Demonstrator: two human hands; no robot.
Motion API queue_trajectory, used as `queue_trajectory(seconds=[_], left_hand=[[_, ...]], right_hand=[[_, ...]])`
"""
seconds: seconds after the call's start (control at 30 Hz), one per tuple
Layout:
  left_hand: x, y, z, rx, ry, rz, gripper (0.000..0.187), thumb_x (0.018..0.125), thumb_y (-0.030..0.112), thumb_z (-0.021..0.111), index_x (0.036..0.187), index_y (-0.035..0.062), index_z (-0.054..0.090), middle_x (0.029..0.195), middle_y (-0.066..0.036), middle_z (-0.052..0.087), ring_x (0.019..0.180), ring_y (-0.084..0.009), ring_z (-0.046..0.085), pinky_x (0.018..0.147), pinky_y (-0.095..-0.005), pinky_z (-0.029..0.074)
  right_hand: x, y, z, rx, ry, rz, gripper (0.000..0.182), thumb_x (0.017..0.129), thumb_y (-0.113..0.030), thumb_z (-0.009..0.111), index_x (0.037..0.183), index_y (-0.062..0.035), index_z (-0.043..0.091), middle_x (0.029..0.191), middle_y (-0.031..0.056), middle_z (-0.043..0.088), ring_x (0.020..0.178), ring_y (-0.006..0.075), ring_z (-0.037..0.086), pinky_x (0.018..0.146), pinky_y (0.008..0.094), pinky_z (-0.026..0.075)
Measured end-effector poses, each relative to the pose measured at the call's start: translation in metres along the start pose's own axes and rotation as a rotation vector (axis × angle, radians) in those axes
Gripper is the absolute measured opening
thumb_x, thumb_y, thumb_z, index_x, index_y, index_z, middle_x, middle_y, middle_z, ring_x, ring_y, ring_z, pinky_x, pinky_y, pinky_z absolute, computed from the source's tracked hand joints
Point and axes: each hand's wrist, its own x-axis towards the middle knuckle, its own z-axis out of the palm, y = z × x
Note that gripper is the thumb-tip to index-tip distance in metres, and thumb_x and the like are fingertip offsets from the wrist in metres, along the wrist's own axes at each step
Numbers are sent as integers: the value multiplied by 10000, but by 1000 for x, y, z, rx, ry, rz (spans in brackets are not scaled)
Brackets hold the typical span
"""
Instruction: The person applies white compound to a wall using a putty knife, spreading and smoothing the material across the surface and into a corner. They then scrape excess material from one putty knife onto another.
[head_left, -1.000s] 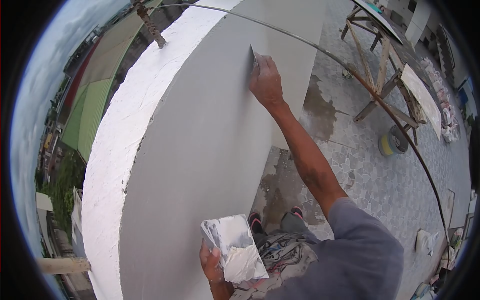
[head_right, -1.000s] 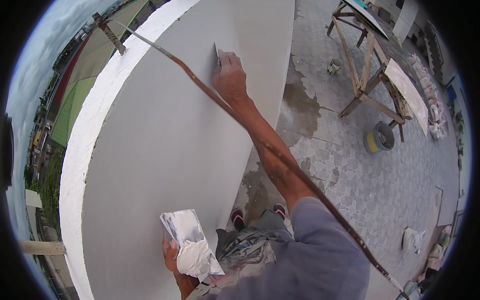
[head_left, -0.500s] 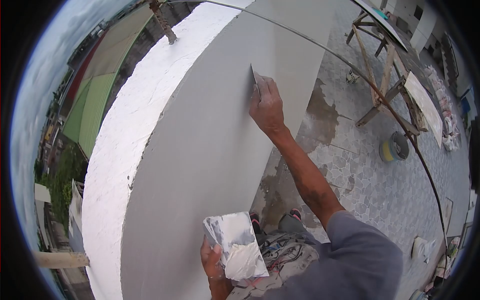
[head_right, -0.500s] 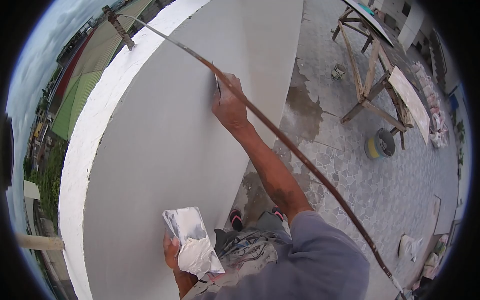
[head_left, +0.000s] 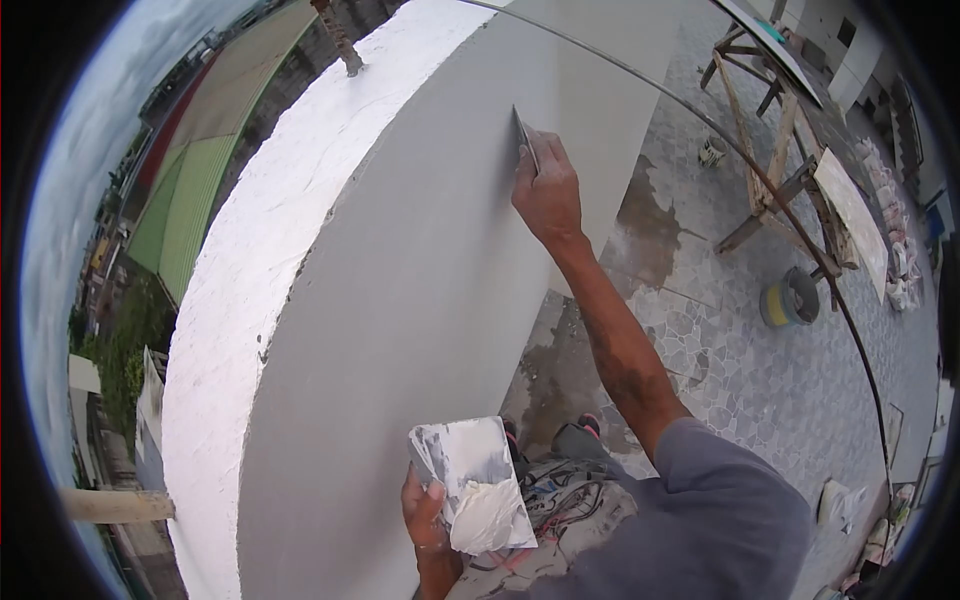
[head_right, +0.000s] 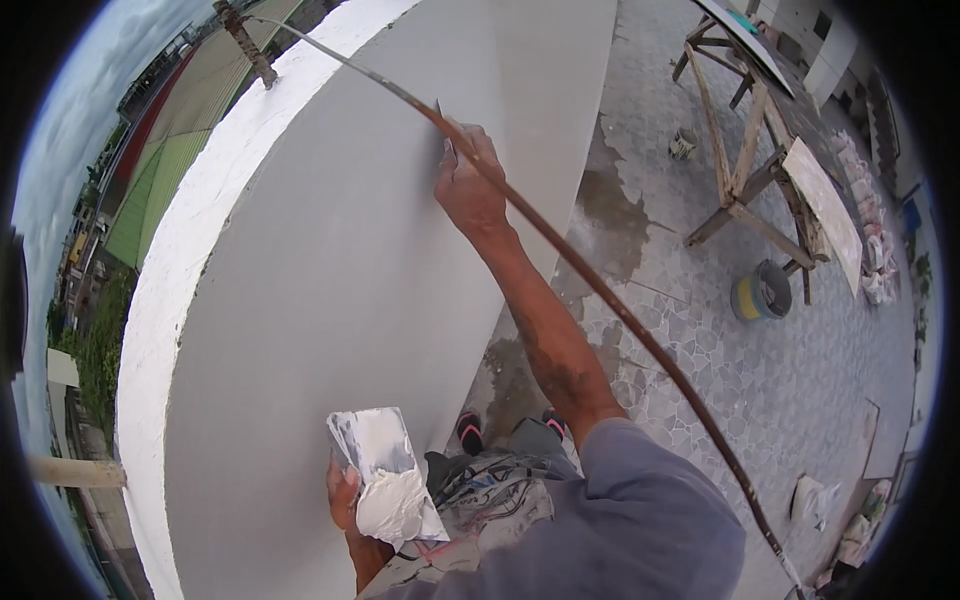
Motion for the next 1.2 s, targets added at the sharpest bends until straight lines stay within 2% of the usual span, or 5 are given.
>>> queue_trajectory(seconds=[0.13,0.4,0.73,1.07,1.2], left_hand=[[2,1,-6,3,-44,-30,683,780,234,618,1323,-102,375,1189,-171,565,1075,-249,567,955,-348,420],[1,0,-13,84,-1,-7,691,778,220,609,1336,-103,362,1208,-173,553,1081,-253,566,958,-343,418],[7,5,-12,41,-52,-46,697,775,210,594,1339,-115,346,1216,-180,548,1090,-257,561,966,-344,412],[-6,-2,-12,36,33,-16,674,768,200,602,1323,-109,376,1188,-172,563,1073,-253,566,959,-344,415],[-1,3,-2,33,30,-37,683,767,207,607,1327,-106,370,1189,-170,562,1070,-254,568,952,-345,422]], right_hand=[[-85,-98,-26,115,-132,-69,630,625,175,562,1242,64,500,1134,200,540,1038,354,546,859,406,499],[49,30,24,-98,77,104,275,882,-31,481,1127,65,560,1001,193,565,844,361,579,763,404,492],[-89,-79,-6,61,-92,31,569,704,158,527,1258,42,469,1076,187,512,1019,350,519,853,423,479],[-23,176,58,-205,-270,381,292,864,-106,511,1074,89,565,912,281,635,831,405,632,760,417,502],[-77,82,42,-59,-92,401,287,881,-68,498,1119,81,558,1031,249,595,897,405,610,781,426,494]])
